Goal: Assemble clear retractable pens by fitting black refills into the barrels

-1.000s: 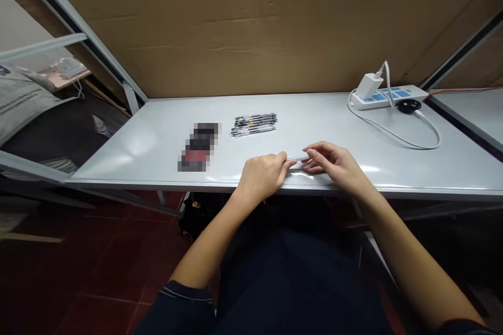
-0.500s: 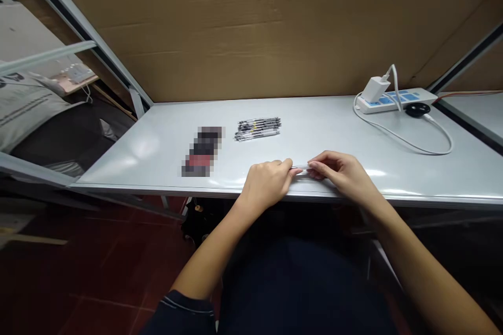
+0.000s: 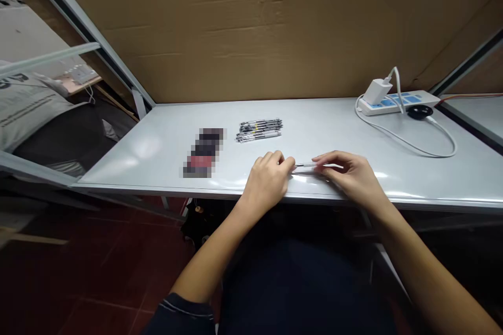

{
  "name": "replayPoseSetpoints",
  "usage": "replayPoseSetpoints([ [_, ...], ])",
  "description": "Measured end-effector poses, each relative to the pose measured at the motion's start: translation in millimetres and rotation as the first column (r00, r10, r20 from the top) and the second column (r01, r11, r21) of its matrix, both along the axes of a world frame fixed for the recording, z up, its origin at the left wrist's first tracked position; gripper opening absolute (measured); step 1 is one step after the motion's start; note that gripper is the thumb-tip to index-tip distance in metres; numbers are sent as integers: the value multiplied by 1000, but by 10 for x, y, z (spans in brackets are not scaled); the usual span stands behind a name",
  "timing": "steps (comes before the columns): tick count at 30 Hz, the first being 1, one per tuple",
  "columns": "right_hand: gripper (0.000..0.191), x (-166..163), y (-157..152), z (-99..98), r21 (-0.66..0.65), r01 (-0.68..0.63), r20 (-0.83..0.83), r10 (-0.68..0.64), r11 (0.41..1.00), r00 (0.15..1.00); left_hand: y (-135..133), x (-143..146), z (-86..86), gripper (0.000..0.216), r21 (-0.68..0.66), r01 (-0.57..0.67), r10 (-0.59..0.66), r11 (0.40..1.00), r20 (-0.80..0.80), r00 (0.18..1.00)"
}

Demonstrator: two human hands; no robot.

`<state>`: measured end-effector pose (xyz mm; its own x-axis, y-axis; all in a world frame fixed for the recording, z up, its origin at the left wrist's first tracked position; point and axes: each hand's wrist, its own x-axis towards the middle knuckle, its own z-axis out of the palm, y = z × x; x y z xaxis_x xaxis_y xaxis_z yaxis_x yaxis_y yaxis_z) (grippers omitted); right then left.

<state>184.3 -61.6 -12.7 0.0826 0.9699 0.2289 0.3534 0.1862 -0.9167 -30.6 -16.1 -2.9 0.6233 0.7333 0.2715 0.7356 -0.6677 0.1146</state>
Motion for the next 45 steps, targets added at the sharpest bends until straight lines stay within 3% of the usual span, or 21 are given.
replayPoseSetpoints([
  [5,24,3,20,-29,26,56,-14,-55,998,998,5,-3,-3,37,-11,-62,62,998,37,997],
  [8,26,15,39,-43,17,67,-19,-66,998,998,1,10,15,26,-14,-114,115,993,48,992],
  [12,33,80,59,-66,45,158,-102,-153,986,983,39,-36,38,34,-27,-263,264,964,31,964],
  [15,35,110,64,-53,42,178,-32,-177,983,984,88,-122,40,33,-19,-334,334,942,4,942],
  [18,28,77,68,-22,10,131,124,-131,991,984,121,-175,41,38,-13,-306,307,952,1,952],
  [23,26,75,109,10,-44,34,234,-23,998,972,139,-156,65,38,-19,-123,121,992,-55,991],
  [31,31,748,62,131,-65,144,376,-109,987,920,155,-145,53,39,-22,-201,199,979,-74,977],
  [35,30,804,32,191,13,194,400,-183,981,898,153,-137,51,45,-6,-220,219,976,-65,974],
  [38,32,691,102,228,176,193,525,-257,965,811,150,-132,50,56,5,-239,239,971,-20,971],
  [40,34,592,182,244,226,136,641,-252,965,725,149,-131,49,51,6,-250,250,968,9,968],
  [45,26,395,372,233,17,-21,831,-2,1000,556,157,-141,50,28,15,-222,222,975,-8,975],
])
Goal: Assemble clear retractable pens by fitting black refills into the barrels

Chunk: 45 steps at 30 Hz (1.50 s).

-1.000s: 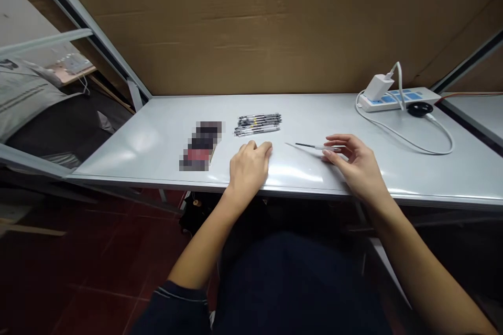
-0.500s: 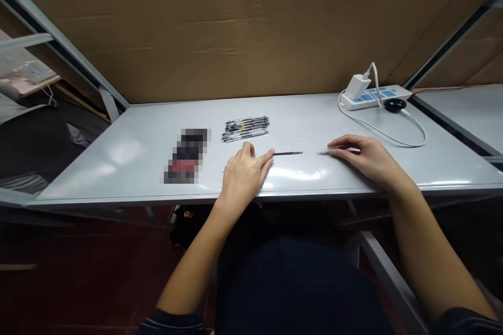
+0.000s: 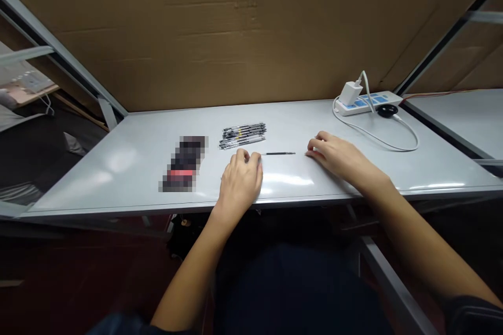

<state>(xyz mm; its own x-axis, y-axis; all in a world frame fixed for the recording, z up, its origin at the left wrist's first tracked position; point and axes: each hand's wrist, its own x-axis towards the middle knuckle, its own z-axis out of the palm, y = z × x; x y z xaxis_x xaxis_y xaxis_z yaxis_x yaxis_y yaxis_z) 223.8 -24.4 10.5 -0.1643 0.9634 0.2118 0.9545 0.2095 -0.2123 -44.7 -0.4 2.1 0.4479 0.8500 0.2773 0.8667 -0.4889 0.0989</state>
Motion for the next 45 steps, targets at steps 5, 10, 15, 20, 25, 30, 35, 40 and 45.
replayPoseSetpoints([
  [5,25,-67,25,-36,-3,5,-47,-5,1000,999,-4,-18,7,41,11,6,-6,1000,-15,1000],
  [10,29,-213,-25,-70,64,-16,-225,30,998,974,-8,-31,36,54,3,152,-151,988,-122,981],
  [15,32,-409,24,-144,45,1,-176,7,999,984,-7,-31,30,54,12,142,-139,990,-121,983],
  [20,32,-553,22,-244,76,-7,-90,14,997,996,-34,-42,10,49,-14,174,-174,985,-112,978],
  [25,32,-451,1,-269,92,63,-69,-56,994,996,-51,-37,-22,48,-31,120,-122,992,-115,986],
  [30,29,-145,77,-195,51,110,-114,-104,993,988,-35,-9,-31,52,-16,103,-104,995,-132,986],
  [35,30,58,41,-99,58,83,-413,-52,995,909,1,-66,-27,55,-6,43,-43,999,43,998],
  [40,46,393,-168,-207,138,260,-417,-182,956,891,5,-163,-57,60,-55,-39,45,998,121,992],
  [45,48,534,-226,-462,125,190,-246,-155,974,957,-42,-146,-90,86,15,-151,150,988,80,985],
])
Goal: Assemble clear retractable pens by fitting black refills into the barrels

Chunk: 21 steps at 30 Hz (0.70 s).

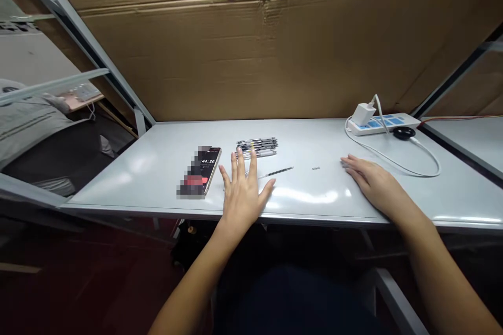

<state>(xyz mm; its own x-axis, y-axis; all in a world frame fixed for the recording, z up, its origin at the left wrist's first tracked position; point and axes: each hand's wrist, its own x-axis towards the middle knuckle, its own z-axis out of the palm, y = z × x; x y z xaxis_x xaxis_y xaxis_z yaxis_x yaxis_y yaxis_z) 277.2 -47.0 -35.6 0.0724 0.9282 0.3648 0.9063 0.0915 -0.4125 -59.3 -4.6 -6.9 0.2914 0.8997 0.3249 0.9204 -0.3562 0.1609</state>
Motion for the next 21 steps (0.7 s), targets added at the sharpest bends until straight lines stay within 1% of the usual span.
replayPoseSetpoints([
  [3,54,-7,3,-39,-13,32,-4,-32,999,999,-18,17,7,93,21,-17,17,1000,-10,1000],
  [5,57,-6,2,-35,-13,50,-26,-50,999,998,-18,20,20,95,-5,-44,44,999,-26,999],
  [8,54,8,4,-36,-8,31,-32,-32,999,999,-13,21,36,92,-60,-91,87,994,-54,995],
  [10,51,11,8,-40,26,4,-3,-4,1000,1000,-12,20,37,89,-54,-90,87,994,-66,994],
  [12,46,-17,8,-32,93,-32,44,28,995,999,-15,12,31,81,-13,-68,67,998,-74,995],
  [14,40,-102,0,-7,144,-88,85,77,986,993,-21,-6,26,69,40,3,0,999,-72,997],
  [16,37,-259,-10,26,151,-171,114,155,974,981,-27,-31,27,60,75,160,-155,984,-63,986],
  [18,36,-464,-12,48,133,-268,128,252,954,959,-31,-57,30,57,78,337,-334,938,-50,941],
  [19,37,-566,-9,50,129,-312,128,296,941,947,-31,-67,29,57,69,399,-397,914,-45,917],
  [21,38,-724,5,35,123,-341,119,328,932,937,-24,-79,17,52,44,450,-449,892,-30,893],
])
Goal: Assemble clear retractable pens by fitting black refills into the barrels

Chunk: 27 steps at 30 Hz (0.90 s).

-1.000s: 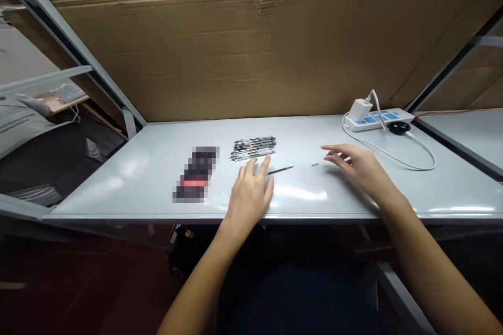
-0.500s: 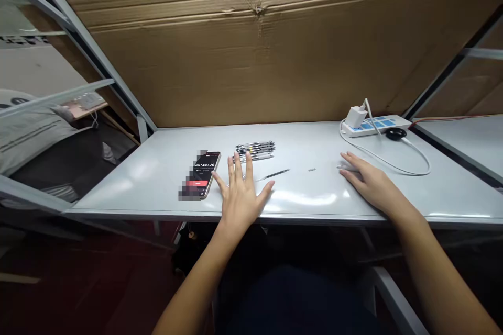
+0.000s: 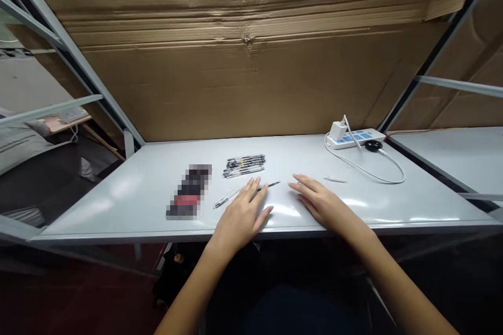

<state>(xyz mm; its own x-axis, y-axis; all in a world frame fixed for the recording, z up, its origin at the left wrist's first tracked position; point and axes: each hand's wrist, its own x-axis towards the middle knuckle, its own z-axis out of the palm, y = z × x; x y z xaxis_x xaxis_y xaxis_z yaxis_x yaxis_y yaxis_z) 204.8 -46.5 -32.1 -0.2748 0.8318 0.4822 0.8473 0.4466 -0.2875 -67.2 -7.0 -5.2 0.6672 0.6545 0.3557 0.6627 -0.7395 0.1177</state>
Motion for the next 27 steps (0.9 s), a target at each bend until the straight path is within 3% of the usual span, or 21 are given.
replayPoseSetpoints([
  [8,36,53,-19,-63,-84,61,-129,-72,995,989,24,-42,-35,27,-92,80,-60,993,203,977],
  [14,35,40,-65,-2,-109,81,-140,-96,991,985,21,-79,-23,38,-86,88,-56,992,322,945],
  [21,33,10,-51,12,-24,27,-106,-29,999,994,-51,-7,4,44,-37,31,-24,999,192,981],
  [27,34,-3,-76,44,-93,82,-134,-94,992,987,-77,334,261,46,-38,-122,111,992,-212,971],
])
